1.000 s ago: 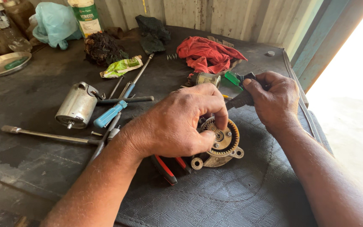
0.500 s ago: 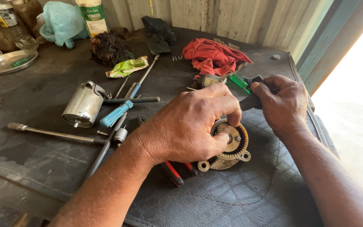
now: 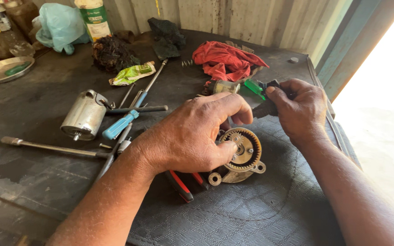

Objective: The person assembles a mechanical housing by inserting a small gear into a larger gear assembly, then wipes the gear with a dark cloth. The person continues to manipulate the housing and gear, rotating and adjusting components by hand.

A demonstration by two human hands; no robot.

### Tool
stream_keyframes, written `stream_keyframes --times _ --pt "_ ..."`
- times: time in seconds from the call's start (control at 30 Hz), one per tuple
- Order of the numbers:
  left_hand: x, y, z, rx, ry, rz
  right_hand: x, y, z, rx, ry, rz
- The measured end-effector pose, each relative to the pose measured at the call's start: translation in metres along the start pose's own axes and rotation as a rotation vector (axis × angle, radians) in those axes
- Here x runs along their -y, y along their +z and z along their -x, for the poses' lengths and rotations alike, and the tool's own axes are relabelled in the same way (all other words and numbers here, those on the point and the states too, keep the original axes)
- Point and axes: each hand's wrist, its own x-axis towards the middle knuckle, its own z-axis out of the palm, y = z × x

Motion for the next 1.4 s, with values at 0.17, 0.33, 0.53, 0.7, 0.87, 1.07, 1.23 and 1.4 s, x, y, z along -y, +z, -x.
stream_keyframes --times 0.17,0.33,0.53,0.7,0.87,1.07,1.23,1.4 --pt "0.003 -0.002 0.001 0.037 -0.047 0.05 -0.001 0.0 0.0 -0.006 0.001 0.006" --pt "0.004 0.0 -0.001 -0.003 0.042 -0.063 0.0 0.001 -0.001 -0.017 -0.027 0.042" --pt "0.002 0.004 -0.003 -0.026 -0.028 -0.065 0.001 0.0 0.001 -0.001 0.0 0.003" --pt "0.001 0.007 -0.003 -0.051 -0.021 -0.074 0.001 0.0 0.0 -0.009 -0.006 0.025" --pt "0.0 0.01 -0.004 -0.073 -0.016 -0.113 0.001 0.0 0.0 -0.008 -0.014 0.033" --pt "0.0 0.007 -0.004 -0.044 -0.007 -0.091 -0.001 0.001 0.0 -0.013 -0.004 0.036" --pt "-0.001 0.005 -0.002 -0.037 -0.037 -0.036 0.0 0.001 -0.001 -0.016 -0.012 0.022" --pt "-0.002 0.007 -0.004 -0.047 -0.035 -0.058 0.001 0.002 -0.001 -0.015 0.003 0.011"
